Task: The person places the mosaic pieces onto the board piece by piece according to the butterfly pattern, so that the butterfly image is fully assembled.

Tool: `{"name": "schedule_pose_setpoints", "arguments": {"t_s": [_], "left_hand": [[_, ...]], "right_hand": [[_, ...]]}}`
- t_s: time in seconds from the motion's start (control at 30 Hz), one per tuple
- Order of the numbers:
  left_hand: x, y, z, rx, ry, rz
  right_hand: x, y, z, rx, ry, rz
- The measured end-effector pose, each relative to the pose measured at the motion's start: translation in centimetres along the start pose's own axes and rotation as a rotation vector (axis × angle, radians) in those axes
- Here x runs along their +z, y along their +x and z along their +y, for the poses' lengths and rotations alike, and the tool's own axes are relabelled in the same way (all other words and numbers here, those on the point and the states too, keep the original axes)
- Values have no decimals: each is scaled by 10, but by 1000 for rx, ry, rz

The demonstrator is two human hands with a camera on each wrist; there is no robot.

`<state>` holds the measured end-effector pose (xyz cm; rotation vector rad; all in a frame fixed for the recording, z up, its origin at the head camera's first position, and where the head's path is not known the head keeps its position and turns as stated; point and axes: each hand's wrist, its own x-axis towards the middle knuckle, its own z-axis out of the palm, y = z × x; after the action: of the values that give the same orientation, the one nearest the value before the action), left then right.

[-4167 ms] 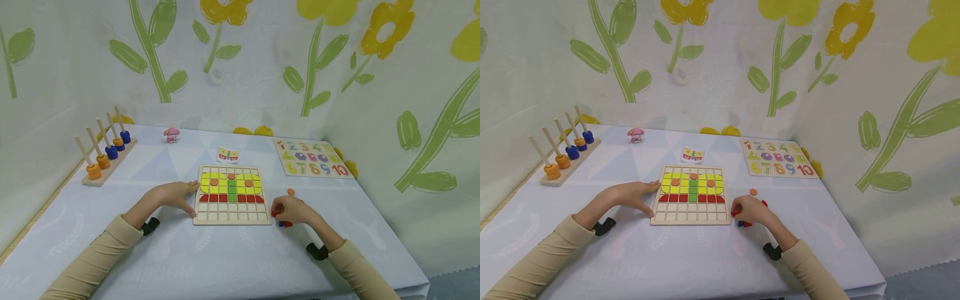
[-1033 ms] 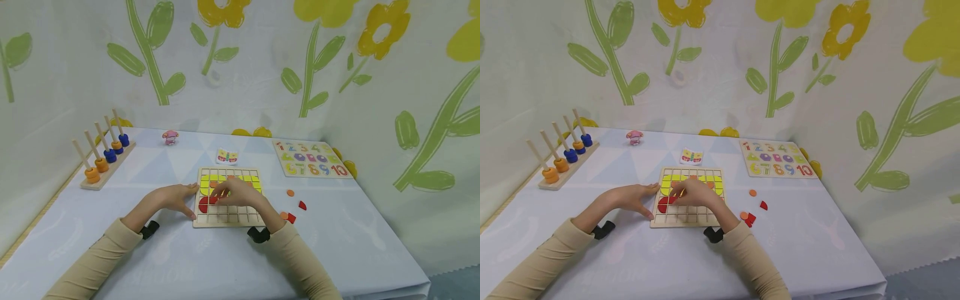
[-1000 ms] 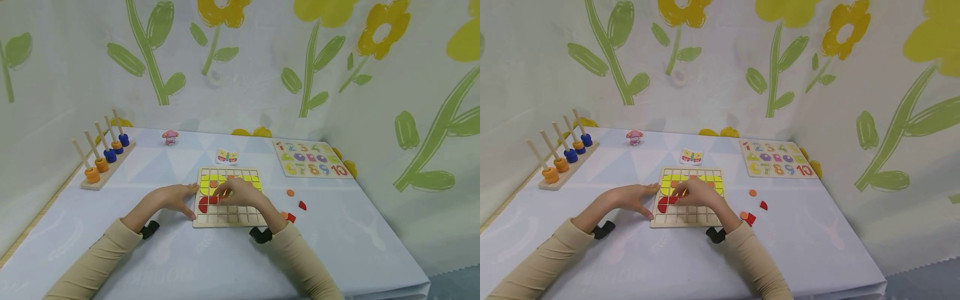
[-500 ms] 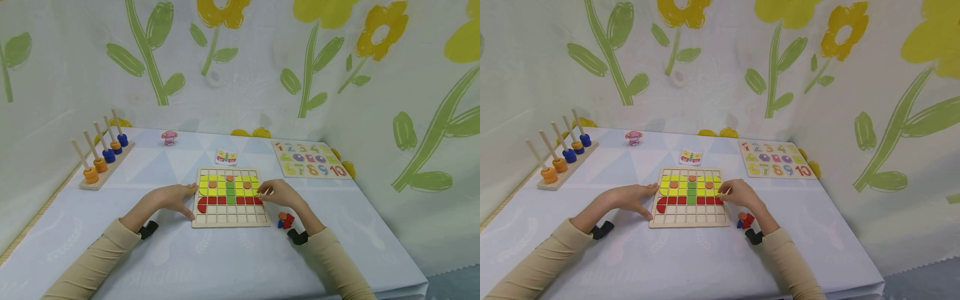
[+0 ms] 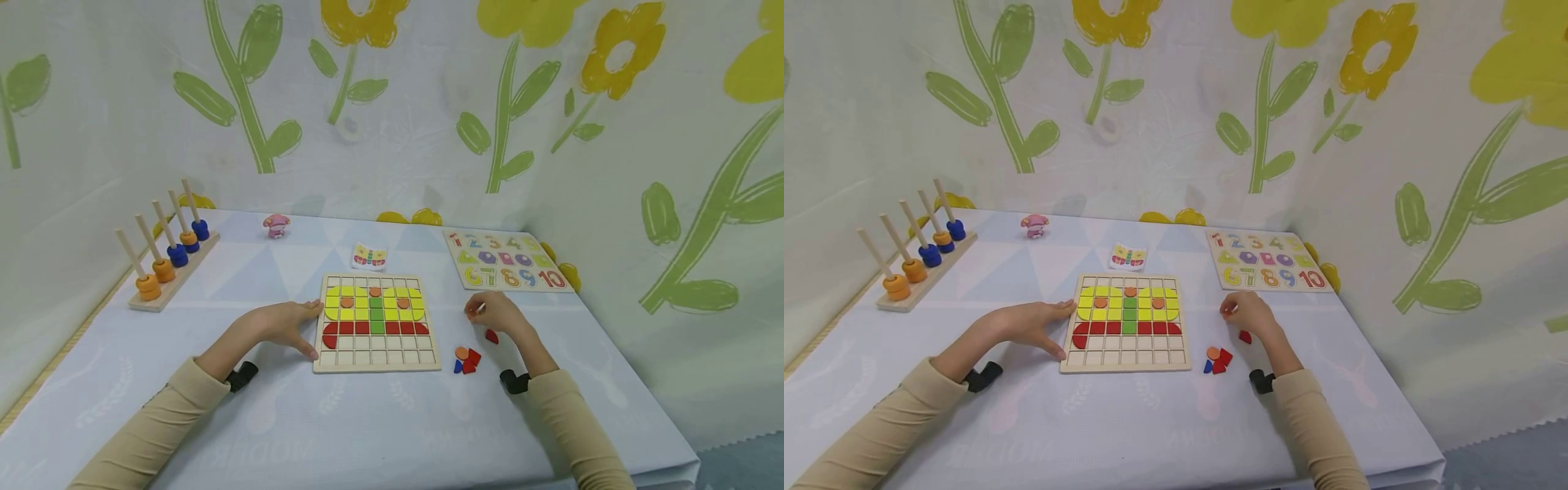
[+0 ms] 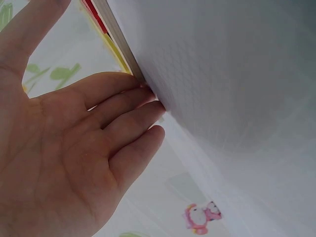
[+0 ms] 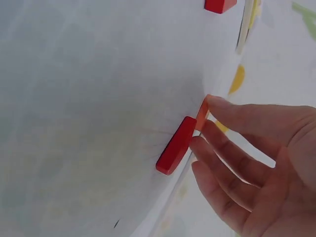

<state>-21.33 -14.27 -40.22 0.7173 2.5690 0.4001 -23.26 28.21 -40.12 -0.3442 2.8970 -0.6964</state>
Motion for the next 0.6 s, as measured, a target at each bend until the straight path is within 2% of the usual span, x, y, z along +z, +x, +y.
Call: {"name": "schedule_pose_setpoints", "arguments": {"t_s": [0.43, 0.6], "left_hand": [[1, 1, -1, -12, -9, -5], [1, 1, -1, -15, -8, -4]], "right_hand": [[0, 2, -3, -5, -41, -1], [2, 2, -14, -43, -23, 3]]}}
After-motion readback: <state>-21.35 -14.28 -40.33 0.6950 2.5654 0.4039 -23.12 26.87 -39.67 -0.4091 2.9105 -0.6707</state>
